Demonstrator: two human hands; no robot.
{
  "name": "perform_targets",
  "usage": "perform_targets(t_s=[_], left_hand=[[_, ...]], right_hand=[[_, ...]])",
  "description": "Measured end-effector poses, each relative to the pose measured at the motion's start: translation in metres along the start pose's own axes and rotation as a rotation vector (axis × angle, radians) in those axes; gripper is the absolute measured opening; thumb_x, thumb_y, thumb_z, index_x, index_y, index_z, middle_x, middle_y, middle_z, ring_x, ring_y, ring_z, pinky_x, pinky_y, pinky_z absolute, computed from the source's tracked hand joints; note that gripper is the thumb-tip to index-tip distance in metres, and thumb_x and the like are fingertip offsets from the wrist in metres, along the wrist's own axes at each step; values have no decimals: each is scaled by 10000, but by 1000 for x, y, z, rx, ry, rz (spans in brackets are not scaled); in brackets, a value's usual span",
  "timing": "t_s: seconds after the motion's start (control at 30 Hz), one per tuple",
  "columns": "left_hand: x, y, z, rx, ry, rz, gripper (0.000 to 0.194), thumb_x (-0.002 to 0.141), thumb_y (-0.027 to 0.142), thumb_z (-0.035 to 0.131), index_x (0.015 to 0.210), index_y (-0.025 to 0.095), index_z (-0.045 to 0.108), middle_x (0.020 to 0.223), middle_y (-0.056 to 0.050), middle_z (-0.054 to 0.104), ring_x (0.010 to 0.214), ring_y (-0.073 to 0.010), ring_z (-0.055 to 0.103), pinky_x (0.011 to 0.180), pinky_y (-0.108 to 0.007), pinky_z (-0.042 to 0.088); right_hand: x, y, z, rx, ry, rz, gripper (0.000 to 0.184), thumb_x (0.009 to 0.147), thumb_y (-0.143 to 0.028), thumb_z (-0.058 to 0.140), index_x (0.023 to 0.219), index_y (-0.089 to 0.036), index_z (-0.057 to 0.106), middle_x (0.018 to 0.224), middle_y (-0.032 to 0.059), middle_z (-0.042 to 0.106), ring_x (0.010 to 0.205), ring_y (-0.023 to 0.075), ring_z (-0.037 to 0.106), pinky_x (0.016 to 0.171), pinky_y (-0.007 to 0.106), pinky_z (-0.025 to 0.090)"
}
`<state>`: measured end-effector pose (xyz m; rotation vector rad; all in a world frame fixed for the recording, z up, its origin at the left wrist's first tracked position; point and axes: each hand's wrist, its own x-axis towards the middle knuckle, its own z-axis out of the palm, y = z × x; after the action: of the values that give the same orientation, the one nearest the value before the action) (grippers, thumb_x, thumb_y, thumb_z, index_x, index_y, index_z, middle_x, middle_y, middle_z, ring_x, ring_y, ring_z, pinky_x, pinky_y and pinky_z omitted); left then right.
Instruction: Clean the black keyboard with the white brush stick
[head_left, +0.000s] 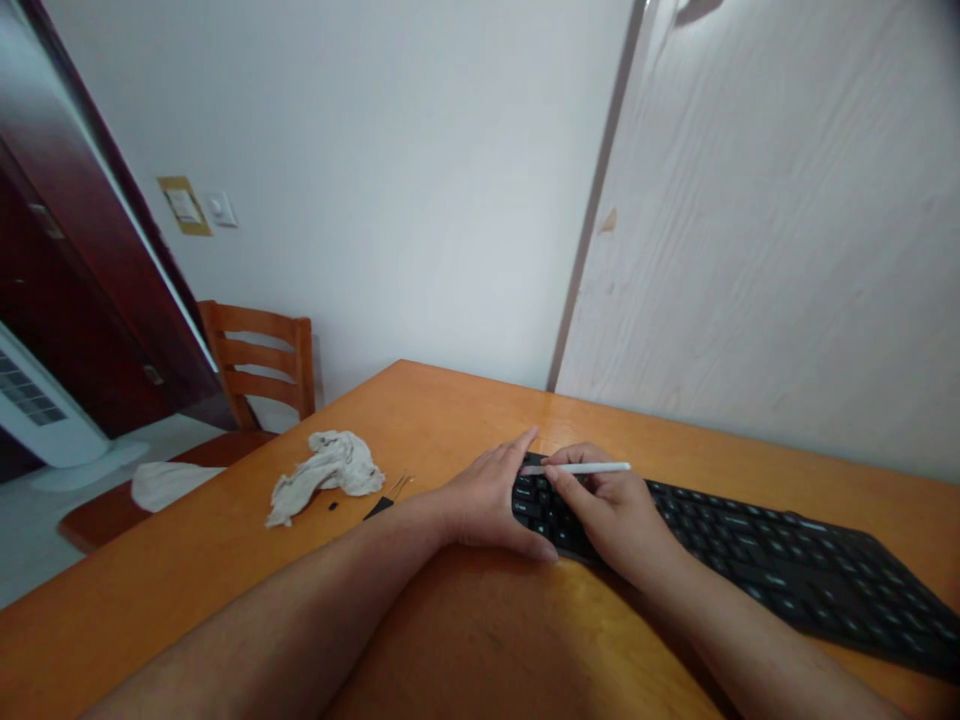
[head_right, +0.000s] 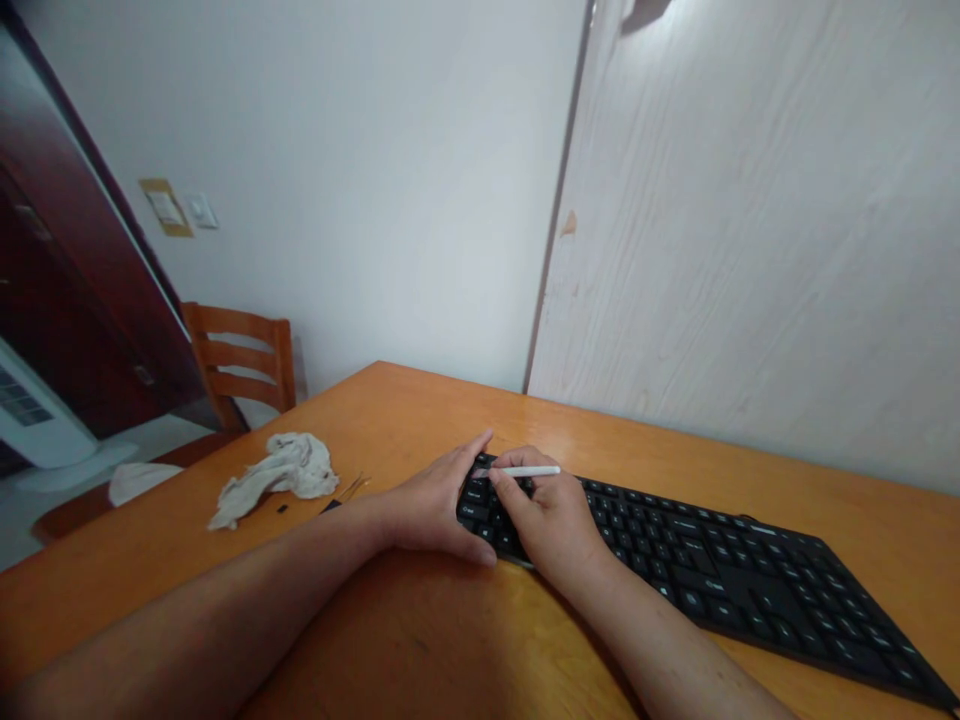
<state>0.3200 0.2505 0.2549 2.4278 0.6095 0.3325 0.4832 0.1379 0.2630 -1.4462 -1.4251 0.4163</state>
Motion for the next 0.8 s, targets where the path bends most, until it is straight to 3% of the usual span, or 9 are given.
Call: perform_targets(t_s=[0.23,0.5,0.67,0.8], left_hand=[[1,-5,2,-10,18,33,1489,426,676,849,1588,209,44,1616,-179,232,1457,-397,272,1173,-508,267],[1,-1,-1,-5,-4,18,1492,426,757,800,1586,174,66,1610,-195,234,1459,-399,262,1178,-516,256],[1,-3,1,17,-9,16,1478,438,731,811,1587,190,54,1612,-178,240,1457,-397,271,1174,-499,267],[1,-3,0,21,-15,21,1474,448,699,825,1588,189,42,1610,-186,243,1458,-387,272,1177,-496,259]], right_hand=[[0,7,1,-97,-61,1,178,920,-364,562,898,-216,659,892,41,708,863,214,649,793,342,483],[2,2,-9,-142,66,14,213,929,-387,548,834,-217,636,800,26,669,777,204,623,737,334,457],[-1,6,1,-73,-6,-18,187,921,-378,572,939,-218,665,941,47,698,924,225,642,840,354,474],[-1,7,1,-115,-34,5,174,919,-365,569,906,-220,664,901,41,699,881,222,646,814,353,478]])
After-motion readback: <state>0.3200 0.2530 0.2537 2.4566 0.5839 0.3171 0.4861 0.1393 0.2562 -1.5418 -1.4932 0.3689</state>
